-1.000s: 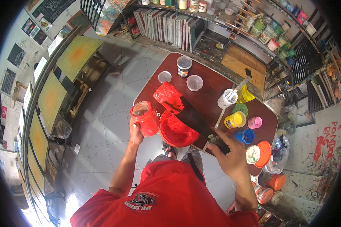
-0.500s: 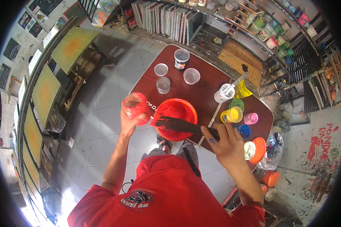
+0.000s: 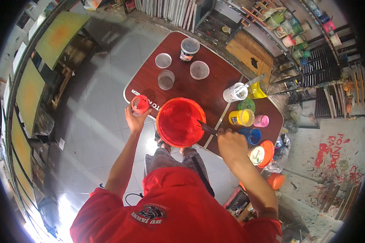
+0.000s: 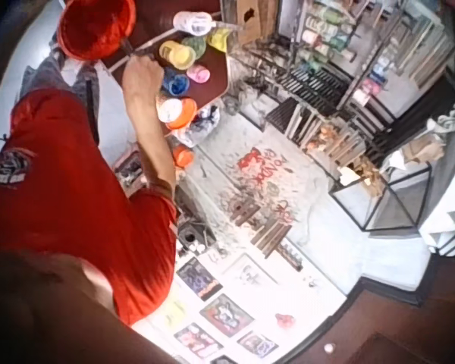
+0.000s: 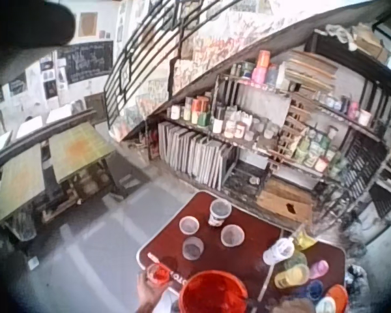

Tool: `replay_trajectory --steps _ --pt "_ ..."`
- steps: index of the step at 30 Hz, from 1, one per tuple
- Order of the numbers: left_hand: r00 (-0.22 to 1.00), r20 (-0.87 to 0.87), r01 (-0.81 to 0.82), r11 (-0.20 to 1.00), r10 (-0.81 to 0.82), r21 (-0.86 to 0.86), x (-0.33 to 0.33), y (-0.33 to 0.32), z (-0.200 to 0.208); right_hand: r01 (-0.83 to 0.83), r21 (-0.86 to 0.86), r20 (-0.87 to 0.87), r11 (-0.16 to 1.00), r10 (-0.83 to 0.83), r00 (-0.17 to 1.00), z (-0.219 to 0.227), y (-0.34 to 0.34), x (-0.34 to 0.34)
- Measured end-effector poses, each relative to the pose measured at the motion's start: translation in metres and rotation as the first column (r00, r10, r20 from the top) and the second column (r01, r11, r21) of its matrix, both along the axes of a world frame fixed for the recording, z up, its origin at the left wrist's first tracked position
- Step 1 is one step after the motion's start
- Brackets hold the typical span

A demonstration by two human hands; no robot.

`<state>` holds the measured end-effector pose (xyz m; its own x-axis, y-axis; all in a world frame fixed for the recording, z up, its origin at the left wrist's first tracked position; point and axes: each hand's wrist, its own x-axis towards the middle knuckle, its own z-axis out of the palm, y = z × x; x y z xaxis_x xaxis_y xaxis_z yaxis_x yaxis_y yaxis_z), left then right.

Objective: The person mixes red paint in a bucket using a spatula, periodically scraping paint from a smaller container and wiping the spatula on the side of the bucket.

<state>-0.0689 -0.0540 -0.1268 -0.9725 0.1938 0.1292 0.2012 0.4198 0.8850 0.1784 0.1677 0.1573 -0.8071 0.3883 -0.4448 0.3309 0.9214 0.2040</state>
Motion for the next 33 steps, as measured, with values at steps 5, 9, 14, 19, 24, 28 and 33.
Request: replay_trajectory --steps 5,9,14,19,24,28,33 --pt "1.000 0.009 0.002 0.999 -0.003 0.036 -0.001 0.031 -0.040 -0.050 0.012 0.116 0.999 0.049 0.992 -0.017 -0.002 -0.049" --pt "0.999 -0.036 0.023 0.998 -0.021 0.052 0.000 0.043 -0.065 -0.102 -0.032 0.322 0.994 0.106 0.941 -0.025 0.002 -0.089" --pt "0.999 -0.030 -0.025 0.999 0.024 -0.021 0.017 0.040 -0.076 -0.101 -0.105 0.498 0.989 0.140 0.856 -0.041 0.017 -0.134" --pt "0.982 0.158 0.091 0.994 -0.099 0.060 0.101 0.005 -0.074 -0.141 -0.162 0.547 0.977 0.207 0.811 -0.048 0.028 -0.167" --pt "0.900 0.141 0.416 0.909 -0.412 0.000 0.125 -0.005 -0.068 -0.216 -0.153 0.544 0.964 0.264 0.796 -0.071 0.019 -0.180" --pt "0.759 0.032 0.637 0.732 -0.650 -0.241 0.109 0.017 -0.035 -0.227 -0.135 0.614 0.964 0.261 0.745 -0.074 0.021 -0.185" --pt "0.776 -0.020 0.614 0.761 -0.631 -0.210 0.106 0.022 -0.039 -0.187 -0.138 0.716 0.973 0.228 0.660 -0.071 0.015 -0.193"
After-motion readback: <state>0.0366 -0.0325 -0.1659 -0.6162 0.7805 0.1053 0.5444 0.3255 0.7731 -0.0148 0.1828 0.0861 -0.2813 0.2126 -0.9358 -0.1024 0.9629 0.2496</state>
